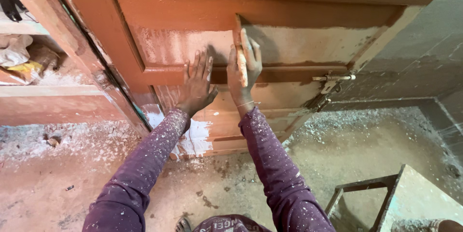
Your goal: The person paints wooden cabinet door panels with a paintbrush, holding the door steady with one hand while brushing reddish-brown paint over unfinished patches. Around 01:20 they dip the brush into a paint can resting on a small stool, then resume brushing paint across the door panels.
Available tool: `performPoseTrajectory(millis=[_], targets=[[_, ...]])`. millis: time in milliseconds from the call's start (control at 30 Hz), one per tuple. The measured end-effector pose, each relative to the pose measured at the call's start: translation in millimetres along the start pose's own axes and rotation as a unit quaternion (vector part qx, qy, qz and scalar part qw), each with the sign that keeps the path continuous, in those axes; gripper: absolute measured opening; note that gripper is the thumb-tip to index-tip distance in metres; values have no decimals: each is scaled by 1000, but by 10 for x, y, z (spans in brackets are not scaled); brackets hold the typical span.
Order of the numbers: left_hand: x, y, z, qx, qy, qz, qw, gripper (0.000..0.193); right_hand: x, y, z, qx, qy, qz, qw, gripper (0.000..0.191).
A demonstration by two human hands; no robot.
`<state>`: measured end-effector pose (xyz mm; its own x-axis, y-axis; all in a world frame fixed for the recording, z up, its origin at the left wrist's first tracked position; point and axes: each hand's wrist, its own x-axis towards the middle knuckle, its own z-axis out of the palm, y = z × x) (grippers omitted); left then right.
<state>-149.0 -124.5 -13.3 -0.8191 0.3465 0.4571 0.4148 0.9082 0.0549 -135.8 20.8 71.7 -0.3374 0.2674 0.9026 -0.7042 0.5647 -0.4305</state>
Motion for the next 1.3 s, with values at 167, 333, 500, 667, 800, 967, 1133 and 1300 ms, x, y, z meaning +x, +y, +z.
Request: performPoseTrajectory(millis=[167,333,500,667,800,967,1133,1300], targets=[[-84,31,3,-28,15,8,999,93,-88,-143,146,16,-39,-1,999,45],[-158,-59,-58,-22,14,27,999,91,-59,-65,62,47,-30,14,998,45],[-146,-123,-124,-11,-5,6,1000,94,-50,-24,47,-13,-6,0,1000,46],[-173,-79,-108,-9,5,8,1000,92,-115,-142,210,22,-32,4,999,48],[-188,-93,-80,14,14,22,1000,92,-96,-125,183,51,-58,-17,997,46],[-146,-170,-107,7,-11,16,1000,96,-21,-21,62,15,-24,11,1000,44],[-45,-209,-198,4,6,15,1000,95,-28,-105,197,-18,-4,-14,1000,45],[52,-324,-330,68,-16,-4,998,90,-66,-241,285,48,-53,5,997,45]])
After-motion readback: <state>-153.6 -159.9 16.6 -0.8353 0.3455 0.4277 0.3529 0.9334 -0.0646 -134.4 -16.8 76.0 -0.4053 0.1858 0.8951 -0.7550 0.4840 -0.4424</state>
